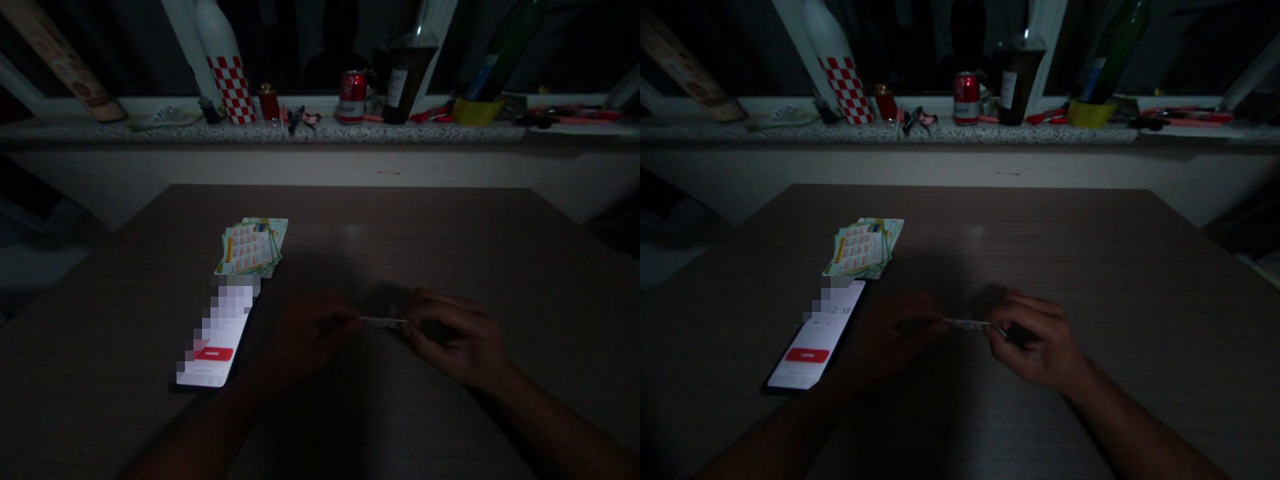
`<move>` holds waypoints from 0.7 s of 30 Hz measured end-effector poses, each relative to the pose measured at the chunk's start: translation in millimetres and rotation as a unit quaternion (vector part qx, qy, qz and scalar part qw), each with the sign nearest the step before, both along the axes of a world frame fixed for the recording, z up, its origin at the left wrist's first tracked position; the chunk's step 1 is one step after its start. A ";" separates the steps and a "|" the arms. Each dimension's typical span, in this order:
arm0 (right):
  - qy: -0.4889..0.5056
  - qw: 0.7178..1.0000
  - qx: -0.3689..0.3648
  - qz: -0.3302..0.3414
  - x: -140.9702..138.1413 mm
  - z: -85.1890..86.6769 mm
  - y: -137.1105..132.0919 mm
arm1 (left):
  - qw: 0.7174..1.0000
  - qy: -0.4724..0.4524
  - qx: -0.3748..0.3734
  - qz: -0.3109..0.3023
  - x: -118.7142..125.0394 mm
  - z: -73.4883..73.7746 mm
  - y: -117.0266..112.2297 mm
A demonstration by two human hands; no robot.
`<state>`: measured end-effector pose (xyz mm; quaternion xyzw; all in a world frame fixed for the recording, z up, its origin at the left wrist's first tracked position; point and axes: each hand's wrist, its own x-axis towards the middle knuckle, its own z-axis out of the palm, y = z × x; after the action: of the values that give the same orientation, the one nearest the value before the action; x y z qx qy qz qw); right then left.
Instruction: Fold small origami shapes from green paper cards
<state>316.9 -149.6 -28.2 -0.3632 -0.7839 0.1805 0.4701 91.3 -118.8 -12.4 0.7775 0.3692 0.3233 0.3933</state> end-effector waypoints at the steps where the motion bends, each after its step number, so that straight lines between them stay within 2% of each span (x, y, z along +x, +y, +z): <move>1: -0.001 1.000 0.000 -0.002 -0.1 -0.8 0.3 | 1.000 -0.008 -0.004 0.003 -0.1 -0.3 0.1; 4: -0.007 1.000 0.000 -0.017 -0.1 -2.9 0.3 | 0.999 -0.006 -0.033 0.012 0.1 -1.0 1.2; 8: -0.019 0.998 -0.007 -0.057 -0.6 -3.0 -1.1 | 0.997 0.044 -0.061 0.032 2.1 -3.8 1.0; 13: -0.023 0.995 -0.055 -0.078 -3.4 -2.4 -0.9 | 0.994 0.088 0.060 0.001 6.2 -13.9 -2.7; 16: -0.007 0.993 -0.086 -0.077 -5.1 -3.7 -1.2 | 0.991 0.108 0.082 -0.016 8.6 -18.0 -3.6; 18: 0.009 0.991 -0.111 -0.069 -6.3 -5.4 -1.8 | 0.992 0.105 0.064 -0.011 10.0 -18.5 -4.0; 21: 0.046 0.985 -0.156 -0.054 -8.9 -8.6 -1.7 | 0.997 0.081 -0.014 -0.010 12.0 -17.5 -5.0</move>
<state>308.0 -151.3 -36.7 -0.4651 -0.7027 0.2912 0.4528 103.3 -123.8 -29.9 0.7993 0.3962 0.2502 0.3762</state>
